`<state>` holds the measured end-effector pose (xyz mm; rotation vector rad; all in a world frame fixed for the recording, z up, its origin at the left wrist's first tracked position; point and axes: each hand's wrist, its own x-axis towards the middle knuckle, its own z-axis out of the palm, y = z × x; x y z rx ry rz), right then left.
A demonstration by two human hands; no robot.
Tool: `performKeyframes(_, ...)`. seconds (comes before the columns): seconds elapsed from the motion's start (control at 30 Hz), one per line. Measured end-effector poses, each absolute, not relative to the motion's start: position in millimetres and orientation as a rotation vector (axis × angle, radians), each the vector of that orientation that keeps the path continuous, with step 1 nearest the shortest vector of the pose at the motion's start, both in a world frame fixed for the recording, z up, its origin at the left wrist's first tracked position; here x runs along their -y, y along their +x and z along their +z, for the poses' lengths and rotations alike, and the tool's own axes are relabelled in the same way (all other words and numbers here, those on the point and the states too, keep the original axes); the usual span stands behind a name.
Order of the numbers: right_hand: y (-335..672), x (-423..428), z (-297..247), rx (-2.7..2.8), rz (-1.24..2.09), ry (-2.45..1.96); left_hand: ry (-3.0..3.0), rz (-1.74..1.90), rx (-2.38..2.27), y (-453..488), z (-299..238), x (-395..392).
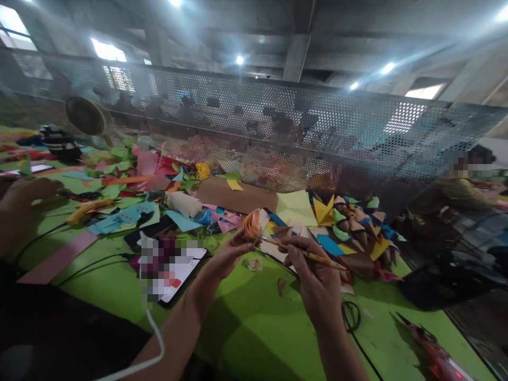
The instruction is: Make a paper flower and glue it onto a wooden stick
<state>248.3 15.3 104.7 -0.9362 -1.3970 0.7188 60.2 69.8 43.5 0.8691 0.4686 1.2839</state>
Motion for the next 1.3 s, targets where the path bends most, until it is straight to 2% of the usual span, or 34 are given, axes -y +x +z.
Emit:
performKeyframes(1.0,240,-11,111,1.701,0.370,-1.026,0.862,1.276,-0.446,61,40,-72)
performKeyframes(1.17,241,-10,109,1.658,0.436,-1.025,0.829,1.279,-0.384,63,36,-74)
performKeyframes(1.3,242,-13,104,1.457,0.675,-0.970,0.818,1.287,-0.369,64,35,-73)
